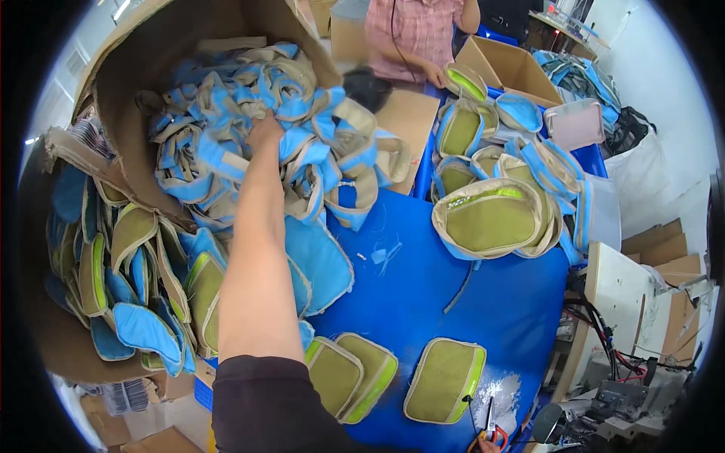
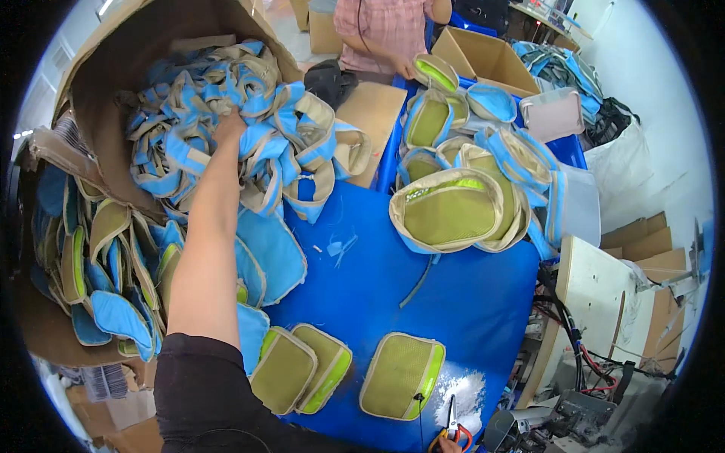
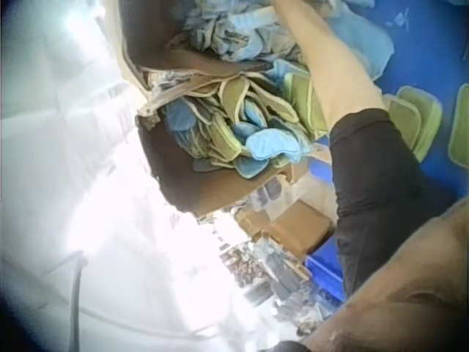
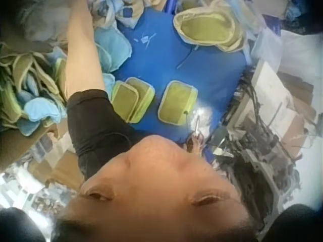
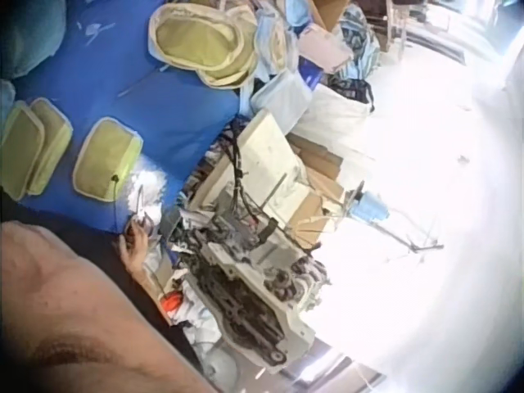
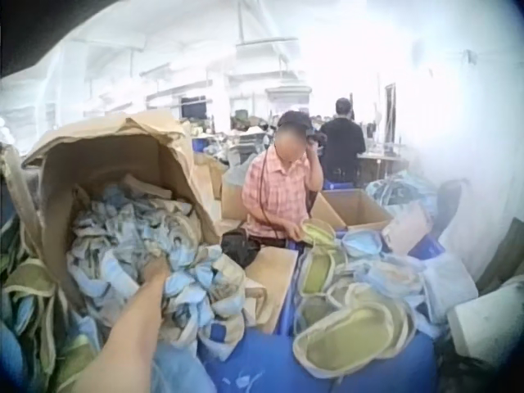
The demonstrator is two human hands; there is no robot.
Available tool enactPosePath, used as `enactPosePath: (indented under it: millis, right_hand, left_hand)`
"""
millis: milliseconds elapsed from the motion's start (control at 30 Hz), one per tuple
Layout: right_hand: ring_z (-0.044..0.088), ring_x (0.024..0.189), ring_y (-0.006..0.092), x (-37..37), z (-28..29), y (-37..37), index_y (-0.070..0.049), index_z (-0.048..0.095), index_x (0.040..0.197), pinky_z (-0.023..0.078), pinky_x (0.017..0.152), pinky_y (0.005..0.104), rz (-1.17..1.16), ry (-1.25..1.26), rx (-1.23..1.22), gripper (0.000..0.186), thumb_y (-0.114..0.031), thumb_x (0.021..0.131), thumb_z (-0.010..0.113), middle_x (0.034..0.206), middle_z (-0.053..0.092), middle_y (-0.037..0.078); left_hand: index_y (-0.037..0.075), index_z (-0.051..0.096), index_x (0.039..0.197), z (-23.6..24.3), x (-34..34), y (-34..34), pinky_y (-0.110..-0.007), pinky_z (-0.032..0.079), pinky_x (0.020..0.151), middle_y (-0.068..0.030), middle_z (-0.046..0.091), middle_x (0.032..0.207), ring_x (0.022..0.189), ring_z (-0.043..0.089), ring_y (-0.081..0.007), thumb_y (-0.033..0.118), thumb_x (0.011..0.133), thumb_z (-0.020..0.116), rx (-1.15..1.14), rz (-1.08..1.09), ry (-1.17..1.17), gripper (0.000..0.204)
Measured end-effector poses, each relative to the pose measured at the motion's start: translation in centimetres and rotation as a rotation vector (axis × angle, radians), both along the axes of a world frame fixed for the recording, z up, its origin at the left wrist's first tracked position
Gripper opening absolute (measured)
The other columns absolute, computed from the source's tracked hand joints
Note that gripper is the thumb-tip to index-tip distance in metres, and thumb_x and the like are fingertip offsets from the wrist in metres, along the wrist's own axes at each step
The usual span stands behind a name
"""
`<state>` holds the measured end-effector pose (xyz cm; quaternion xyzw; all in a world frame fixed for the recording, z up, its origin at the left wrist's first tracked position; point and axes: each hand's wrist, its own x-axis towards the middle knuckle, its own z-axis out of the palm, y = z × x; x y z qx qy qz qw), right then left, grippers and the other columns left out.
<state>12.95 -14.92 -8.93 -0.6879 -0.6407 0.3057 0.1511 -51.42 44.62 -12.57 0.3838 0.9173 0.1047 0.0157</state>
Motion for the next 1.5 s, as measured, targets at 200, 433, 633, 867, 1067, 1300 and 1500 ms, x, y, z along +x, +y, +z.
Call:
enactPosePath:
  millis: [200, 433, 633, 867, 1067, 1300, 1500]
  right_hand:
    - [0.067, 0.101, 0.0306, 1.5, -1.1, -1.8, -0.008, 0.061, 0.136, 0.055, 0.090, 0.0414, -0.026, -0.080, -0.003, 0.048, -0.012, 0.090, 0.072, 0.123, 0.063, 0.018]
    - [0.064, 0.078, 0.0283, 2.1, -4.0, -2.5, -0.001, 0.067, 0.119, 0.053, 0.066, 0.0353, -0.087, 0.007, 0.191, 0.043, -0.011, 0.077, 0.074, 0.099, 0.064, 0.015]
    - [0.063, 0.077, 0.0289, 1.9, -3.6, -2.7, -0.005, 0.067, 0.117, 0.053, 0.067, 0.0358, -0.054, -0.042, 0.303, 0.041, -0.008, 0.078, 0.076, 0.101, 0.064, 0.015]
    - [0.062, 0.068, 0.0218, 1.8, -3.1, -2.9, -0.005, 0.070, 0.114, 0.052, 0.064, 0.0325, -0.132, 0.064, 0.252, 0.035, -0.008, 0.079, 0.077, 0.097, 0.066, 0.012]
    - [0.060, 0.064, 0.0197, 2.2, -4.1, -3.4, -0.006, 0.072, 0.109, 0.051, 0.059, 0.0310, -0.155, 0.018, 0.326, 0.029, -0.010, 0.081, 0.076, 0.092, 0.066, 0.009]
    - [0.063, 0.065, 0.0203, 2.2, -4.2, -2.9, -0.007, 0.073, 0.105, 0.053, 0.058, 0.0307, -0.130, -0.008, 0.367, 0.022, -0.010, 0.083, 0.076, 0.092, 0.068, 0.010]
    - [0.062, 0.066, 0.0224, 1.8, -4.6, -3.5, -0.008, 0.072, 0.104, 0.051, 0.058, 0.0330, -0.209, -0.008, 0.361, 0.022, -0.011, 0.083, 0.075, 0.089, 0.068, 0.008]
  left_hand:
    - [0.021, 0.057, 0.144, -2.6, 0.1, -2.0, -0.051, 0.051, 0.100, -0.0235, 0.069, 0.126, 0.119, 0.065, -0.0413, 0.019, 0.095, 0.050, 0.093, -0.302, 0.051, 0.050]
    - [0.024, 0.061, 0.140, 0.0, 2.8, -8.5, -0.053, 0.050, 0.099, -0.0215, 0.067, 0.130, 0.121, 0.062, -0.0421, 0.027, 0.087, 0.065, -0.089, -0.639, -0.035, 0.053]
    - [0.023, 0.061, 0.140, 3.8, 7.0, -15.0, -0.051, 0.049, 0.101, -0.0191, 0.070, 0.125, 0.122, 0.061, -0.0424, 0.034, 0.075, 0.082, -0.068, -0.998, -0.095, 0.069]
    - [0.016, 0.061, 0.139, 7.4, 7.7, -17.1, -0.052, 0.045, 0.106, -0.0175, 0.067, 0.129, 0.121, 0.061, -0.0409, 0.032, 0.073, 0.081, 0.054, -1.144, 0.213, 0.071]
    - [0.010, 0.065, 0.129, 12.1, 20.7, -15.5, -0.047, 0.049, 0.103, -0.0184, 0.067, 0.128, 0.120, 0.062, -0.0385, 0.020, 0.080, 0.071, 0.424, -1.072, -0.010, 0.051]
    - [0.006, 0.047, 0.147, 3.6, 34.4, -9.3, -0.044, 0.045, 0.113, -0.0232, 0.053, 0.147, 0.129, 0.058, -0.0400, 0.032, 0.073, 0.082, 0.119, -0.950, 0.244, 0.086]
    - [0.003, 0.059, 0.132, -1.7, 32.1, -6.2, -0.047, 0.053, 0.102, -0.0253, 0.068, 0.124, 0.118, 0.066, -0.0384, 0.023, 0.071, 0.082, -0.105, -0.852, -0.014, 0.068]
